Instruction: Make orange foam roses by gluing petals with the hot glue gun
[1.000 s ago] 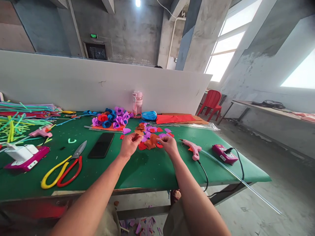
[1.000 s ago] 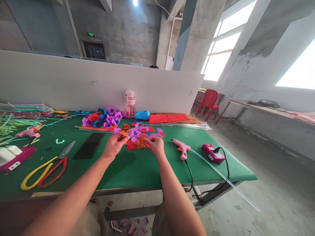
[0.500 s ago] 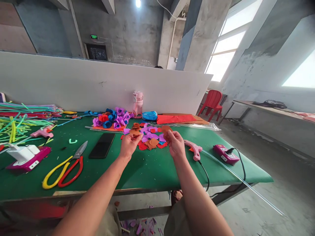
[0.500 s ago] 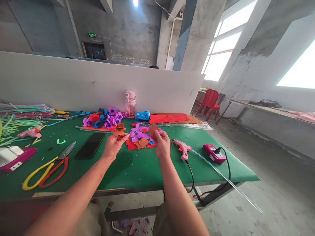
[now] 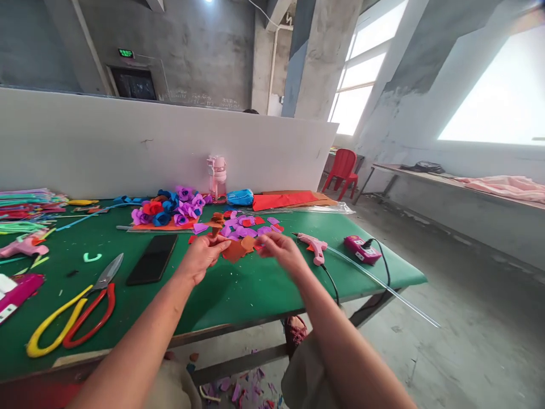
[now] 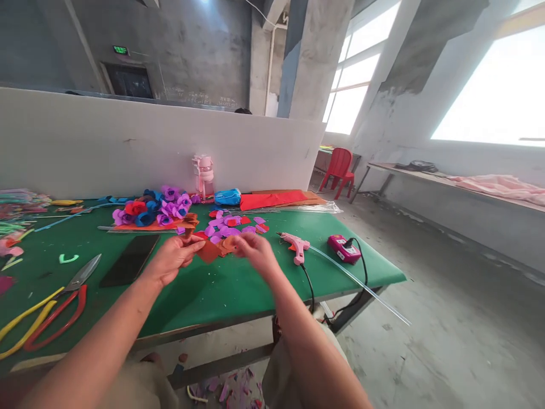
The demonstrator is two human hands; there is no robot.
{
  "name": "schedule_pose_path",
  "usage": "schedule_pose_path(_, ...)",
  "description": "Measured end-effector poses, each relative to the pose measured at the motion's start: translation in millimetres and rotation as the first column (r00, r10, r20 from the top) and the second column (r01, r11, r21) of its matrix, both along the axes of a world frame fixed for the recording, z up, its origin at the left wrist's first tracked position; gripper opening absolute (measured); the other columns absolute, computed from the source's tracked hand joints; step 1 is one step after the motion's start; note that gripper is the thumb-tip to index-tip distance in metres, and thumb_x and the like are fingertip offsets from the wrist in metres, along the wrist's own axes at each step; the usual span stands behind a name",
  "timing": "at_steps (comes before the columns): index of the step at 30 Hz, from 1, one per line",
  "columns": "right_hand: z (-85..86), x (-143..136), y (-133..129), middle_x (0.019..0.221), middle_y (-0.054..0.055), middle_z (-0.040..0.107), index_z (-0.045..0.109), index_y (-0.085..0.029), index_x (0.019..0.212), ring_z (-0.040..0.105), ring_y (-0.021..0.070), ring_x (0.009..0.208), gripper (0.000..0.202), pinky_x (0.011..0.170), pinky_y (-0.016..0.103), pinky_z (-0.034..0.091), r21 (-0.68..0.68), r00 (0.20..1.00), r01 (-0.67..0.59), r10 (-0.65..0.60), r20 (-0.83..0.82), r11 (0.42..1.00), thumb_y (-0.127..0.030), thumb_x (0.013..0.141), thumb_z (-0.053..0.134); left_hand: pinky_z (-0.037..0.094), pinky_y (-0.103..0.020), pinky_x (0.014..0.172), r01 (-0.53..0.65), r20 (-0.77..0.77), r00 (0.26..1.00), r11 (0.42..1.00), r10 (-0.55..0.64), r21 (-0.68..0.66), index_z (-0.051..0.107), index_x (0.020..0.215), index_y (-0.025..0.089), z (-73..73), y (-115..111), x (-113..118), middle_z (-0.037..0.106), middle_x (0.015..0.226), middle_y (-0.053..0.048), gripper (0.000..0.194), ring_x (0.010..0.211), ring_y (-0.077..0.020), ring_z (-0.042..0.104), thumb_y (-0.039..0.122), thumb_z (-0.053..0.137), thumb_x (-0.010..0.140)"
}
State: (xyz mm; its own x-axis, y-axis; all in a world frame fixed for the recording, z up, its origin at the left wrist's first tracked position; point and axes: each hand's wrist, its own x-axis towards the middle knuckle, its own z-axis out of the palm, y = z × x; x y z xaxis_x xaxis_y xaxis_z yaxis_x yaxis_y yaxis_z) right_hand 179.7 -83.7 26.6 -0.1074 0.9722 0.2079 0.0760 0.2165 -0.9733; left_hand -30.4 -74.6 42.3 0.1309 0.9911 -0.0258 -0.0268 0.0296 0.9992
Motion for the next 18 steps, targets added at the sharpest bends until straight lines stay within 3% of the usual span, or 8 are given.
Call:
schedule_pose_path(1, 4.8, 22.9, 3.7, 0.077, 0.002, 0.067, 0.065, -0.019, 0.085, 0.061, 0.0141, 0.065, 0.037, 0.061, 0.025, 0.046, 0.094, 0.974, 0.144, -0.158, 0.165, 0.985, -0.054, 0.075, 0.059, 0.011, -0.017, 0.036, 0.022, -0.016, 1.0, 1.0, -0.022, -0.017, 0.064, 0.07, 0.013, 1.9, -0.9, -3.0, 0.039, 0.045, 0.008, 0.037, 0.034, 0.0004, 0.019, 0.04, 0.082, 0.051)
schedule_pose_path(2, 8.2, 46.7, 6.6, 0.074, 0.003, 0.068, 0.065, -0.019, 0.083, 0.06, 0.0151, 0.067, 0.032, 0.06, 0.024, 0.044, 0.173, 0.874, 0.307, -0.349, 0.338, 0.936, -0.05, 0.077, 0.058, 0.011, -0.017, 0.037, 0.072, -0.031, 0.997, 0.997, -0.073, -0.037, 0.065, 0.069, 0.013, 4.0, -2.5, -5.9, 0.04, 0.046, 0.008, 0.036, 0.035, 0.0004, 0.02, 0.039, 0.082, 0.051)
schedule_pose_path(3, 9.8, 69.7, 8.5, 0.071, 0.004, 0.067, 0.065, -0.019, 0.078, 0.06, 0.0163, 0.067, 0.028, 0.059, 0.025, 0.042, 0.22, 0.716, 0.439, -0.487, 0.5, 0.871, -0.045, 0.079, 0.055, 0.012, -0.017, 0.037, 0.136, -0.046, 0.989, 0.989, -0.138, -0.054, 0.066, 0.07, 0.014, 6.1, -4.6, -8.6, 0.042, 0.047, 0.006, 0.035, 0.035, 0.0002, 0.02, 0.039, 0.082, 0.052)
schedule_pose_path(5, 7.2, 107.7, 8.6, 0.07, 0.006, 0.068, 0.065, -0.019, 0.071, 0.06, 0.0184, 0.068, 0.027, 0.057, 0.026, 0.038, 0.216, 0.415, 0.608, -0.539, 0.733, 0.764, -0.039, 0.083, 0.05, 0.014, -0.017, 0.036, 0.244, -0.065, 0.966, 0.967, -0.249, -0.071, 0.067, 0.068, 0.015, 9.6, -9.7, -12.8, 0.048, 0.05, 0.003, 0.031, 0.037, -0.0017, 0.026, 0.04, 0.08, 0.055)
schedule_pose_path(6, 3.5, 120.7, 7.5, 0.072, 0.007, 0.068, 0.065, -0.02, 0.071, 0.061, 0.019, 0.069, 0.029, 0.056, 0.026, 0.036, 0.192, 0.328, 0.641, -0.492, 0.807, 0.743, -0.039, 0.083, 0.048, 0.017, -0.017, 0.036, 0.286, -0.084, 0.953, 0.956, -0.291, -0.07, 0.068, 0.067, 0.016, 10.7, -12.2, -14.2, 0.051, 0.053, 0.001, 0.028, 0.039, -0.0033, 0.032, 0.04, 0.08, 0.056)
schedule_pose_path(10, -15.0, 135.2, 4.4, 0.06, 0.006, 0.065, 0.062, -0.02, 0.053, 0.059, 0.0193, 0.062, 0.031, 0.051, 0.027, 0.034, 0.095, 0.325, 0.63, -0.373, 0.869, 0.771, -0.043, 0.073, 0.057, 0.018, -0.017, 0.034, 0.359, -0.2, 0.909, 0.931, -0.365, -0.067, 0.07, 0.069, 0.018, 10.0, -17.1, -17.2, 0.055, 0.056, -0.001, 0.022, 0.042, -0.0061, 0.037, 0.035, 0.078, 0.059)
schedule_pose_path(14, -21.8, 128.9, 11.5, 0.044, 0.001, 0.054, 0.056, -0.022, 0.04, 0.056, 0.018, 0.053, 0.027, 0.05, 0.026, 0.035, 0.004, 0.357, 0.609, -0.28, 0.891, 0.793, -0.035, 0.062, 0.065, 0.012, -0.017, 0.032, 0.283, -0.206, 0.934, 0.957, -0.291, -0.065, 0.065, 0.064, 0.018, 6.8, -11.7, -24.3, 0.047, 0.05, 0.003, 0.024, 0.037, -0.004, 0.028, 0.034, 0.079, 0.055)
schedule_pose_path(18, -21.9, 132.0, 16.7, 0.038, 0.0, 0.049, 0.053, -0.022, 0.036, 0.055, 0.0179, 0.05, 0.029, 0.05, 0.027, 0.038, -0.045, 0.398, 0.608, -0.256, 0.881, 0.792, -0.029, 0.063, 0.063, 0.011, -0.018, 0.034, 0.203, -0.249, 0.944, 0.976, -0.217, -0.08, 0.062, 0.06, 0.016, 7.1, -4.7, -38.0, 0.044, 0.051, 0.004, 0.026, 0.037, -0.0027, 0.024, 0.035, 0.08, 0.055)
